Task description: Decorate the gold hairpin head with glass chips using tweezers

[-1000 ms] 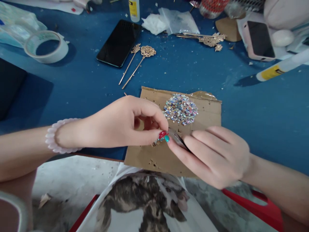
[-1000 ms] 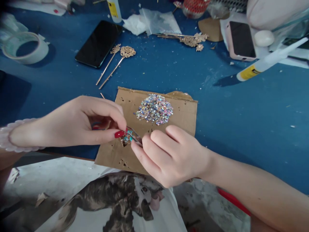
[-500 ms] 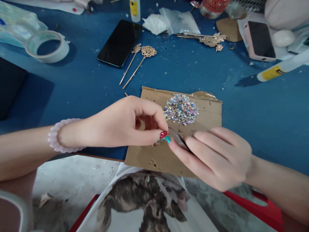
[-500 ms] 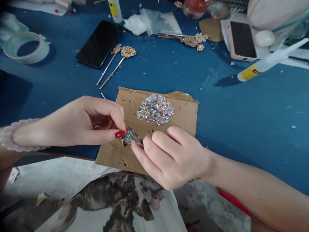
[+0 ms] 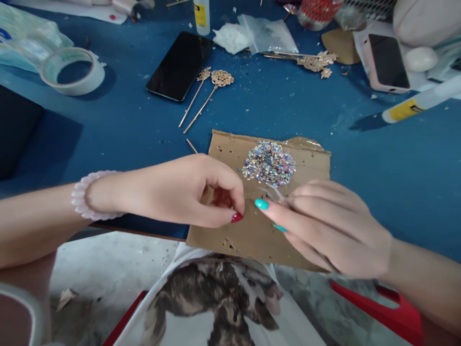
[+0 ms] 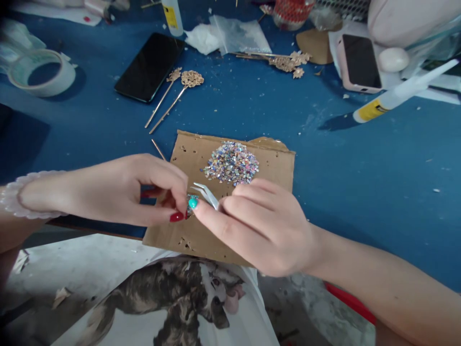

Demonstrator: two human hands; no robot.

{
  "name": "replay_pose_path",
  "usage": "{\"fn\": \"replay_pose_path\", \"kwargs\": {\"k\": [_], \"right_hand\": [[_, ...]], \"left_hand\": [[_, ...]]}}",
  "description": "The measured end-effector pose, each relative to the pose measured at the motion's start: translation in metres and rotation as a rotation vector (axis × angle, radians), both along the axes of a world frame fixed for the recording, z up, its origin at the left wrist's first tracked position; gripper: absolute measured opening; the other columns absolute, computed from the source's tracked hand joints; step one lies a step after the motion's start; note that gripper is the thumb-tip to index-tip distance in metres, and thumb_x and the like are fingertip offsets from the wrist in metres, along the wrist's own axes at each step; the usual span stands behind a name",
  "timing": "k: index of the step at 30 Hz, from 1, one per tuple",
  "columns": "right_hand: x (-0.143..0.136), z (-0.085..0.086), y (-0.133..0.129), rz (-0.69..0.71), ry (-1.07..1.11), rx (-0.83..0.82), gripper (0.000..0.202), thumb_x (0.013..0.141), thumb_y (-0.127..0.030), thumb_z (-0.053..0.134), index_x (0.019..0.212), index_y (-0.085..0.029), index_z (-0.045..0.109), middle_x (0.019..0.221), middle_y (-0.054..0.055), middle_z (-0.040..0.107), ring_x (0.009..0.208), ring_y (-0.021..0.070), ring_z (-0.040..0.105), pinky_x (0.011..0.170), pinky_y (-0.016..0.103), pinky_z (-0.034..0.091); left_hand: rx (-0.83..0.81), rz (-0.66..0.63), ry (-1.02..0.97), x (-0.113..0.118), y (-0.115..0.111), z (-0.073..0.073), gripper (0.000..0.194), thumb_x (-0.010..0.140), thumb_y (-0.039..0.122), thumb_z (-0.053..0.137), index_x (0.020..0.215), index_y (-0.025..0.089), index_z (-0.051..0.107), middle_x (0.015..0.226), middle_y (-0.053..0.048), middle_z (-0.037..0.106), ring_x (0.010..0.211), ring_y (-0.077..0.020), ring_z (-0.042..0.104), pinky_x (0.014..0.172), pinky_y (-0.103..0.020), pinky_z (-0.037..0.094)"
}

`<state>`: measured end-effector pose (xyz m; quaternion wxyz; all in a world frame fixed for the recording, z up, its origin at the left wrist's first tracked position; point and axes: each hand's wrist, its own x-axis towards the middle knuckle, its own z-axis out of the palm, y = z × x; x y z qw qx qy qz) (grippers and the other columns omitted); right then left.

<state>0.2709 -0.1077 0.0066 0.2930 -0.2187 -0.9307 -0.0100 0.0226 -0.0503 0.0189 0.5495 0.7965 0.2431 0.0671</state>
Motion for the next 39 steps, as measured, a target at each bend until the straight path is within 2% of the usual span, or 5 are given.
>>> {"fn": "replay_pose_path", "kwargs": {"k": [10,15,21,28,39], "right_hand": [[0.003,-0.001,0.000,0.019,0.028,-0.075,0.032,0.094,-0.004,0.052,0.125,-0.012,0.054,0.065,-0.001,0.063,0.064,0.0167,0.060,0.061,0.033,0.054],[0.005,-0.002,-0.004,-0.063,0.168,-0.471,0.026,0.099,-0.013,0.049,0.125,-0.016,0.053,0.080,0.001,0.070,0.065,0.0130,0.068,0.057,0.024,0.056],[0.001,0.004,-0.006,-0.146,0.310,-0.655,0.013,0.104,-0.021,0.051,0.114,-0.020,0.058,0.080,-0.003,0.074,0.067,0.0082,0.073,0.059,0.013,0.056],[0.000,0.002,-0.003,-0.048,0.327,-0.735,0.018,0.103,-0.015,0.049,0.118,-0.021,0.057,0.086,-0.002,0.073,0.071,0.0092,0.073,0.061,0.016,0.058],[0.000,0.000,-0.005,-0.039,0.213,-0.666,0.017,0.102,-0.014,0.049,0.116,-0.017,0.056,0.086,0.001,0.073,0.071,0.0105,0.072,0.062,0.020,0.057]], "left_hand": [[0.184,-0.342,-0.090,-0.007,-0.003,-0.012,0.014,0.090,0.011,0.062,0.091,0.022,0.070,0.082,0.000,0.069,0.067,-0.0097,0.061,0.058,-0.024,0.041],[0.300,-0.423,0.039,-0.008,-0.002,-0.008,0.023,0.092,0.011,0.056,0.103,0.026,0.070,0.092,-0.003,0.073,0.073,-0.0148,0.064,0.062,-0.029,0.040],[0.330,-0.311,0.029,-0.005,0.001,-0.004,0.013,0.095,0.017,0.056,0.094,0.021,0.068,0.080,0.000,0.065,0.065,-0.0098,0.056,0.058,-0.026,0.036],[0.345,-0.026,-0.078,-0.001,0.004,-0.003,0.016,0.094,0.013,0.052,0.090,0.017,0.066,0.075,0.001,0.061,0.064,-0.0068,0.054,0.060,-0.019,0.041],[0.150,0.141,-0.051,0.001,-0.001,-0.005,0.012,0.090,0.019,0.062,0.092,0.022,0.074,0.073,0.003,0.068,0.059,-0.0050,0.055,0.050,-0.016,0.037]]}}
